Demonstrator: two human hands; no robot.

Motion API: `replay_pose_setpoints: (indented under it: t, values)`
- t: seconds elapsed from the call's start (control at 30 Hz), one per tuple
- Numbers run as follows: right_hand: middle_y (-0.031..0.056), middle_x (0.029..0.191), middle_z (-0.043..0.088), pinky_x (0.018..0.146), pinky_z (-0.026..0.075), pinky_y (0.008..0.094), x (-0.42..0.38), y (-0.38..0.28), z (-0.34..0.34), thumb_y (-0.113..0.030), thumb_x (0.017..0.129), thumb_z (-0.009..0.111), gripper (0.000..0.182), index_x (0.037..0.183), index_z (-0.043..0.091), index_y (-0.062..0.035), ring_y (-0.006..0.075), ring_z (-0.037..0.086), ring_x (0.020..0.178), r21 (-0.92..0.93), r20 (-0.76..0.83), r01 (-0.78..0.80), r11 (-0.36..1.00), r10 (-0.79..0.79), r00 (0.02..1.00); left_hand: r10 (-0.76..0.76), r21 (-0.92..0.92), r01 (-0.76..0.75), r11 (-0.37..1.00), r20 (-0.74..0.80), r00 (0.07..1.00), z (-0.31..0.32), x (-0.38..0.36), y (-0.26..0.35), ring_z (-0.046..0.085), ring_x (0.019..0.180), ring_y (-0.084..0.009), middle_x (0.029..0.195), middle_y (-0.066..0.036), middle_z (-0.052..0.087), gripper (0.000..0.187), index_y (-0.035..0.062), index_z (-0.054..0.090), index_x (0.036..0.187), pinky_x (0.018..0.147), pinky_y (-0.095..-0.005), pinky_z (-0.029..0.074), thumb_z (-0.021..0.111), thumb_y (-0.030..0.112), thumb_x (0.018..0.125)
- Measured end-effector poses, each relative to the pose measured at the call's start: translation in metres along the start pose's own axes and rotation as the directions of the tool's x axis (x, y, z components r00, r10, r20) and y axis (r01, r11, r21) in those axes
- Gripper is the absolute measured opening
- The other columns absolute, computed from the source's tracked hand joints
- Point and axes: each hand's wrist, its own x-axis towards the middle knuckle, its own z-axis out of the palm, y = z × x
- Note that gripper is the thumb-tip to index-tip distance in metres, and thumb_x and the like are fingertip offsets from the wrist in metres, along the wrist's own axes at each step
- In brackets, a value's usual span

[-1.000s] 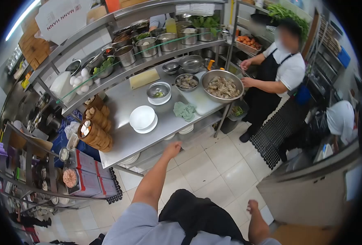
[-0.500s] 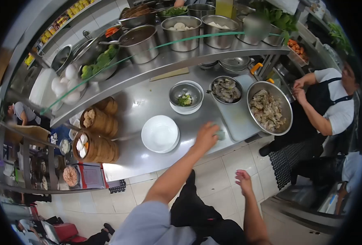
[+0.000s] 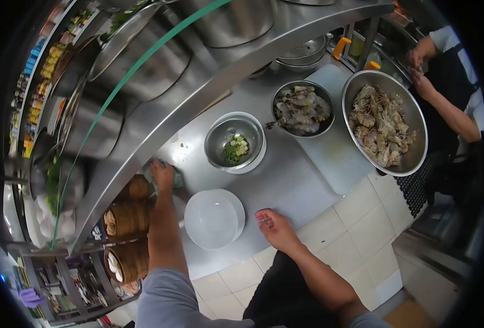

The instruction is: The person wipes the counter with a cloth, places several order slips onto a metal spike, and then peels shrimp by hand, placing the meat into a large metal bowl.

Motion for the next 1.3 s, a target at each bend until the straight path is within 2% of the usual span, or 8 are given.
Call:
replay_pose_setpoints:
  t: [0.3, 0.37, 0.6, 0.7, 0.77, 0.83, 0.97, 1.3]
  values:
    - [0.0091, 0.107, 0.068, 0.076, 0.053, 0.0304, 0.035, -0.002, -0.035, -0.002, 0.089, 0.058, 0.024, 0.113, 0.062, -0.0036, 0.0191, 0.067, 0.088, 0.083, -0.197, -0.045, 0.996, 0.06, 0.979, 0.221, -0.446, 0.148, 0.883, 0.672, 0.706, 0.035, 0.121, 0.038, 0.063, 0.109, -0.0332, 0.125, -0.019, 0.064, 0.049, 0.0053, 0.057, 0.127, 0.095, -0.0402, 0.047, 0.052, 0.005, 0.079]
    - [0.0097, 0.106, 0.069, 0.073, 0.053, 0.0308, 0.053, -0.007, -0.036, -0.003, 0.089, 0.057, 0.026, 0.115, 0.061, -0.0024, 0.0196, 0.067, 0.086, 0.0, -0.255, 0.043, 0.999, -0.042, 0.966, 0.304, -0.402, -0.18, 0.898, 0.27, 0.914, 0.047, 0.082, 0.047, 0.061, 0.114, -0.0323, 0.123, -0.018, 0.063, 0.049, 0.006, 0.056, 0.129, 0.098, -0.0349, 0.046, 0.049, 0.003, 0.08]
    - [0.0145, 0.1, 0.069, 0.072, 0.054, 0.0356, 0.118, -0.01, -0.033, -0.008, 0.089, 0.059, 0.029, 0.117, 0.06, -0.0007, 0.0253, 0.07, 0.081, 0.021, -0.486, -0.022, 1.0, 0.029, 0.874, 0.636, -0.816, 0.095, 0.57, 0.512, 0.578, -0.101, -0.001, 0.096, 0.06, 0.115, -0.0338, 0.117, -0.015, 0.066, 0.031, 0.004, 0.065, 0.103, 0.103, -0.0396, 0.043, 0.05, -0.01, 0.079]
    - [0.0148, 0.09, 0.071, 0.073, 0.054, 0.039, 0.147, 0.011, -0.031, -0.012, 0.087, 0.064, 0.031, 0.116, 0.06, -0.0001, 0.0276, 0.071, 0.078, -0.059, -0.504, -0.055, 0.997, 0.018, 0.864, 0.377, -0.719, 0.195, 0.667, 0.552, 0.744, -0.078, 0.042, 0.129, 0.063, 0.102, -0.0167, 0.103, -0.008, 0.069, 0.046, 0.0065, 0.068, 0.104, 0.093, -0.0306, 0.048, 0.039, -0.012, 0.073]
    - [0.0148, 0.08, 0.071, 0.073, 0.054, 0.0414, 0.16, 0.007, -0.024, -0.014, 0.085, 0.067, 0.028, 0.108, 0.063, 0.0006, 0.0302, 0.07, 0.074, -0.028, -0.443, -0.073, 0.997, 0.053, 0.895, 0.59, -0.774, -0.209, 0.598, 0.249, 0.768, 0.016, 0.09, 0.132, 0.063, 0.095, -0.0146, 0.1, -0.006, 0.07, 0.048, 0.0079, 0.07, 0.11, 0.084, -0.0281, 0.049, 0.04, -0.009, 0.076]
    - [0.0152, 0.078, 0.071, 0.073, 0.054, 0.0421, 0.171, 0.018, -0.018, -0.013, 0.084, 0.068, 0.024, 0.103, 0.064, 0.0007, 0.0316, 0.07, 0.074, -0.07, -0.455, -0.055, 0.996, 0.018, 0.89, 0.497, -0.788, 0.248, 0.564, 0.564, 0.66, -0.093, 0.116, 0.257, 0.063, 0.094, -0.0148, 0.1, -0.007, 0.07, 0.05, 0.0083, 0.069, 0.113, 0.08, -0.0272, 0.049, 0.043, -0.009, 0.074]
    - [0.0172, 0.078, 0.07, 0.073, 0.054, 0.0434, 0.181, 0.026, -0.012, -0.01, 0.082, 0.069, 0.013, 0.088, 0.066, 0.0009, 0.0347, 0.069, 0.074, -0.137, -0.497, -0.035, 0.99, -0.038, 0.867, 0.874, -0.865, -0.225, 0.449, 0.373, 0.313, -0.049, 0.111, 0.325, 0.061, 0.109, -0.0279, 0.128, -0.014, 0.061, 0.059, 0.0092, 0.069, 0.115, 0.094, -0.0327, 0.047, 0.041, -0.014, 0.068]
    - [0.0185, 0.083, 0.071, 0.075, 0.054, 0.0437, 0.183, 0.01, -0.032, -0.014, 0.083, 0.067, 0.014, 0.086, 0.069, 0.0, 0.0361, 0.069, 0.081, -0.016, -0.522, -0.106, 0.994, 0.082, 0.849, 0.922, -0.868, -0.349, 0.354, 0.261, 0.285, -0.05, 0.062, 0.148, 0.061, 0.09, -0.0297, 0.09, -0.013, 0.062, 0.026, 0.0012, 0.063, 0.091, 0.08, -0.0351, 0.048, 0.054, -0.012, 0.07]
